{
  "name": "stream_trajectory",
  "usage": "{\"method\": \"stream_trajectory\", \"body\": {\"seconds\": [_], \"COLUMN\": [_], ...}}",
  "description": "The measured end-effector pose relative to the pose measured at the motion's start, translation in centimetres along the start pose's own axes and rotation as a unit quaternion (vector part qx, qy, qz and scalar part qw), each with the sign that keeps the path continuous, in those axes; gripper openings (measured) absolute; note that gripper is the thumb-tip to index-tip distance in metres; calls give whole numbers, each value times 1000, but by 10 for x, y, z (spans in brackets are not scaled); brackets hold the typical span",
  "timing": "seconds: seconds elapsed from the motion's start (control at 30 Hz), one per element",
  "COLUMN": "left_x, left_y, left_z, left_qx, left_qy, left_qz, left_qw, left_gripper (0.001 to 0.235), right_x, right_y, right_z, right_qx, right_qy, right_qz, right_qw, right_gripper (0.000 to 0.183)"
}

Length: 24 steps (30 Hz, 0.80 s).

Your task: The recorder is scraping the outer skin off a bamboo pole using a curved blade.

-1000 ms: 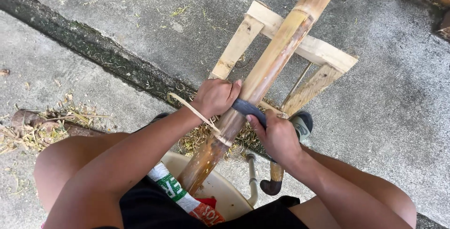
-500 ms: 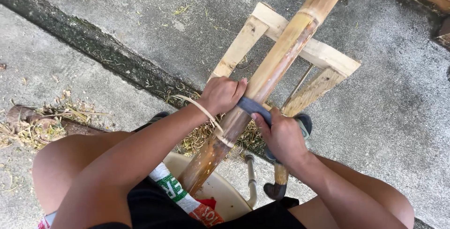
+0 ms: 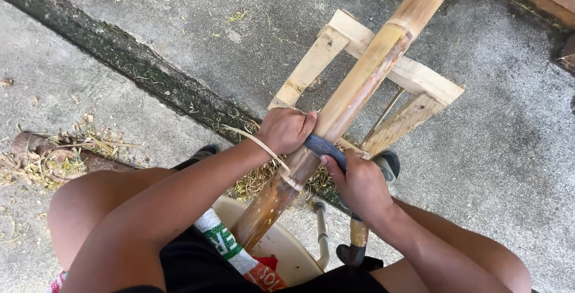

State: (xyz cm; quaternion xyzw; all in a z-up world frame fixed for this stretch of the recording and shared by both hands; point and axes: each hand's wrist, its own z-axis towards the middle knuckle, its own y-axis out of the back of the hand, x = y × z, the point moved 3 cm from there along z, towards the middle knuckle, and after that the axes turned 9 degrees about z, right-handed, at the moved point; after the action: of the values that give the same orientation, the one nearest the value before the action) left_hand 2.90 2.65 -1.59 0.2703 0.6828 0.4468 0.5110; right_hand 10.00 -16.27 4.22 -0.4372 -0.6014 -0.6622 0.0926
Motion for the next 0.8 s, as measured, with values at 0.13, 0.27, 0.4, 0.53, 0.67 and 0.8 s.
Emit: {"method": "stream_trajectory", "body": {"seconds": [0.13, 0.27, 0.4, 0.53, 0.67, 0.8], "left_x": [2, 0, 4, 1, -1, 0], "left_y": [-6, -9, -10, -8, -8, -9], "left_z": [12, 4, -5, 14, 22, 0], "left_qx": [14, -14, 17, 32, -20, -38], "left_qy": [8, 7, -8, -5, -4, -19], "left_qz": [9, 3, 18, 20, 17, 25], "left_qw": [1000, 1000, 1000, 999, 1000, 999], "left_gripper": [68, 66, 65, 67, 66, 65], "right_x": [4, -1, -6, -6, -4, -1], "right_y": [10, 3, -6, 3, 13, -1], "right_z": [8, 1, -7, 4, 10, -6], "right_qx": [-1, 0, -25, -4, -44, -47], "right_qy": [-27, -32, 28, -17, -6, 39], "right_qz": [12, 4, 5, -4, -11, -2], "right_qw": [1000, 999, 999, 1000, 999, 998], "right_gripper": [40, 43, 44, 42, 44, 44]}}
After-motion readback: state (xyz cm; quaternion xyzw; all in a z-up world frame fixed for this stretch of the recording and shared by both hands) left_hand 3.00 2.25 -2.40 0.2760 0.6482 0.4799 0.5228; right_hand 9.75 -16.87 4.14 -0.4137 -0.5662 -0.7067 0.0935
